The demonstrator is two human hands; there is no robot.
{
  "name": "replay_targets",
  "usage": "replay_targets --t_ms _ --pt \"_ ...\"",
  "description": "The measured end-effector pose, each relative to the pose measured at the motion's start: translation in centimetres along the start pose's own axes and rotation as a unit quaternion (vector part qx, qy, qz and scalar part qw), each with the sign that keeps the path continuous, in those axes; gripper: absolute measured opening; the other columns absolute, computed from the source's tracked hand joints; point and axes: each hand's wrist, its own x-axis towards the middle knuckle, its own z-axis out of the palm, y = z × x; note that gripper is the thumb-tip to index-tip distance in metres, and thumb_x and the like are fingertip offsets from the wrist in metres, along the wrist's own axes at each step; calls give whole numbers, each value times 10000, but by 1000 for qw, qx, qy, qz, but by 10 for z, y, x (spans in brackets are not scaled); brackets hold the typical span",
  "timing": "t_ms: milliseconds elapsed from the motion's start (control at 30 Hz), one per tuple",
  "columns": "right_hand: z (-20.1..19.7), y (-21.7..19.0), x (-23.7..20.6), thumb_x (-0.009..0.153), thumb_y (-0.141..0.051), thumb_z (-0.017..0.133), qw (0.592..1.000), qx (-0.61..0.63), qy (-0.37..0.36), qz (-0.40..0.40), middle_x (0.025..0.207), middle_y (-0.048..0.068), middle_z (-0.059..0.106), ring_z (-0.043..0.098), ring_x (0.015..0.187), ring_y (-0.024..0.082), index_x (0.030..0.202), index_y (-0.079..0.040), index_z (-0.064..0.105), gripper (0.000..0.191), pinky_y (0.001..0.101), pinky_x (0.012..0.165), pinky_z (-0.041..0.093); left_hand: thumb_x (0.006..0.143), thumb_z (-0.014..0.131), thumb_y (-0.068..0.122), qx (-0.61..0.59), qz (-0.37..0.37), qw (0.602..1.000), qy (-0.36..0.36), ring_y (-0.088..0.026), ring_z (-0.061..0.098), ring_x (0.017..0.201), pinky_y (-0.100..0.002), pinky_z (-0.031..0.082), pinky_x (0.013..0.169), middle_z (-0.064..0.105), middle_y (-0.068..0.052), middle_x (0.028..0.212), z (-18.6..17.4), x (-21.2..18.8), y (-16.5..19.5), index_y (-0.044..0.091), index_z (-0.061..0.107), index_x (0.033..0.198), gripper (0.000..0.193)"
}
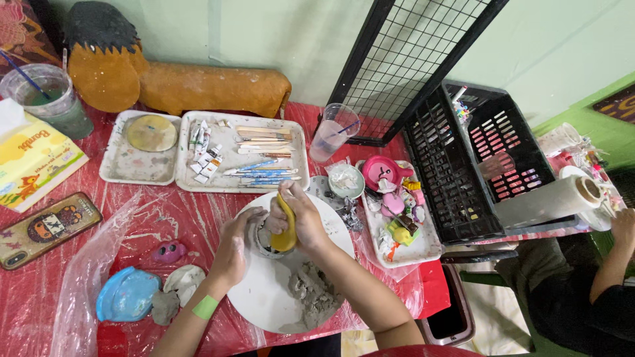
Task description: The person holds a ceramic cup on a white plate and scrapes dried clay residue from its surface with a wooden stick, letting the scrapings fall onto the plate. They then break pieces of dried clay by hand and place them into a bowl, and finally press and flatten a lump of clay on the plate.
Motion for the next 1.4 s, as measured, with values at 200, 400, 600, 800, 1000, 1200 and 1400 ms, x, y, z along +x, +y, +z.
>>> replay_targets --t_ms 200,400,600,800,1000,1200,1400 --pt "-18 -18 -16 1093 -187 421 999 -11 29 26 732 0 393 371 567 105 1123 -169 438 38 263 529 356 1017 54 699 59 -17 998 1 -299 562 1267 -433 307 1131 630 -131 1390 2 -10 -1 53 508 1453 902" --pt "-23 -43 -9 1085 -205 435 996 -31 80 -7 695 -30 361 332 532 79 1097 -189 447 23 240 498 319 1034 101 668 79 -36 996 8 -302 511 1314 -445 290 1165 610 -133 1391 4 -16 -2 70 526 1443 840" --pt "-4 -43 7 1086 -213 431 998 -25 56 -19 684 -20 349 327 527 97 1081 -187 433 26 255 489 310 1070 107 593 110 -1 994 24 -304 490 1391 -479 226 1193 603 -121 1411 4 -15 1 78 539 1413 754" --pt "5 -28 0 1105 -215 412 999 -45 19 13 687 -24 331 291 521 89 1111 -173 436 49 266 484 274 1077 140 554 112 -3 993 25 -296 516 1364 -475 238 1196 607 -114 1404 3 -17 2 89 553 1410 705" --pt "-11 -38 -20 1077 -142 414 997 -77 5 24 696 -38 329 264 529 70 1193 -193 455 133 250 470 223 1075 114 562 96 -22 995 22 -289 520 1360 -486 216 1196 610 -109 1400 4 -18 1 91 542 1417 723" --pt "-7 -40 5 1090 -155 404 996 -89 1 -14 719 -11 363 268 514 79 1185 -202 442 113 256 454 221 1071 94 584 96 -30 995 14 -289 526 1347 -486 205 1207 620 -109 1390 3 -17 1 87 538 1410 748" --pt "11 -24 9 1107 -238 413 992 -110 24 50 728 -14 379 277 524 86 1185 -195 429 91 267 459 234 1073 129 562 91 -36 995 10 -300 537 1325 -470 235 1191 622 -127 1377 2 -19 3 95 550 1416 717"
